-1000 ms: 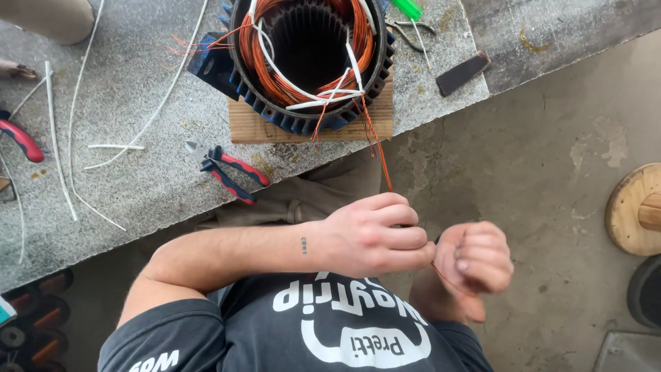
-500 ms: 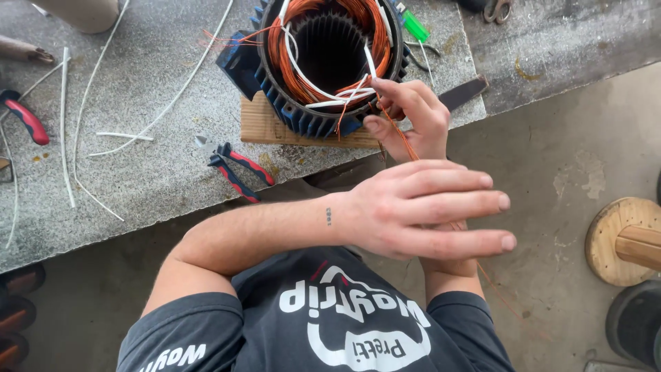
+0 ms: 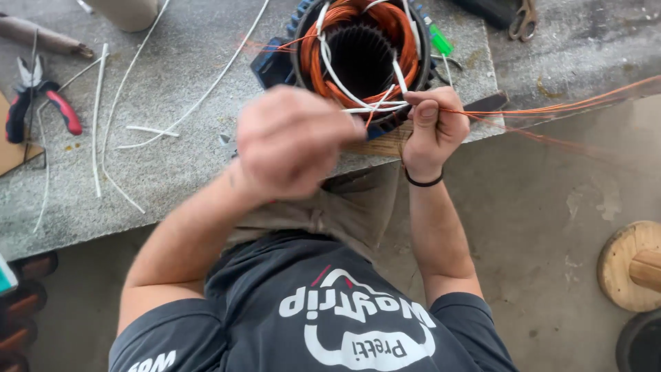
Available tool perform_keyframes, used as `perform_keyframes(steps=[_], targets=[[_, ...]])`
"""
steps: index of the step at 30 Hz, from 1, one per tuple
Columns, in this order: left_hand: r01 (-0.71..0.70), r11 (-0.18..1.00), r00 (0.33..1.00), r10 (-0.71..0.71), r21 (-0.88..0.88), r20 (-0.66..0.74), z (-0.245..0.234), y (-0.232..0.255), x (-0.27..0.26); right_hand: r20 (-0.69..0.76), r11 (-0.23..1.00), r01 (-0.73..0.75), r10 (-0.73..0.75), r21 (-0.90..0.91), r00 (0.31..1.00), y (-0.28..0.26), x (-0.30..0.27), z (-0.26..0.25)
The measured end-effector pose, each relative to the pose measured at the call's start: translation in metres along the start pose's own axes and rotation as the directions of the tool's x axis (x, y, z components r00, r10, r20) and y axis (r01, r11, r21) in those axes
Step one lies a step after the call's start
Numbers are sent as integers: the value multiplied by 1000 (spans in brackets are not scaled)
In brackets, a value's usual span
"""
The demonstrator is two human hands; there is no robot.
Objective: The person threads enameled copper wire into the slots of an electric motor stator, pulling wire from a spool and guiding it around the stator core by hand. They use pliers and wire cutters to cut and trim the wire ends and twist the wire bundles together.
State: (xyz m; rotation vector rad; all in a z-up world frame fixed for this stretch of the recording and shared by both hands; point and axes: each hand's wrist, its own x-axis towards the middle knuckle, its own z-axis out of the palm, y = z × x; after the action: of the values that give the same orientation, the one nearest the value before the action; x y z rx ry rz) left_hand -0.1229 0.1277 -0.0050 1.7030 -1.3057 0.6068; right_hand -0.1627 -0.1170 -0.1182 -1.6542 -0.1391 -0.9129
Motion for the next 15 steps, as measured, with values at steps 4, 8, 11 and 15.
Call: perform_keyframes(steps=[4,8,11,15], targets=[[234,971,965,-227,-45,134,19,-67,37,-76,1000,-12,10,-17,997,-12,3,1],[6,990,908,54,-141,417,47,-86,73,-105,990,17,-32,-141,994,-13,9,-3],[-22,979,829,131,-202,543,65,-82,82,-122,990,-2,-15,-141,992,-5,9,-9],[83,985,793,28,-153,608,78,-79,68,-230,991,-75,99,111,968,12,14,-31]])
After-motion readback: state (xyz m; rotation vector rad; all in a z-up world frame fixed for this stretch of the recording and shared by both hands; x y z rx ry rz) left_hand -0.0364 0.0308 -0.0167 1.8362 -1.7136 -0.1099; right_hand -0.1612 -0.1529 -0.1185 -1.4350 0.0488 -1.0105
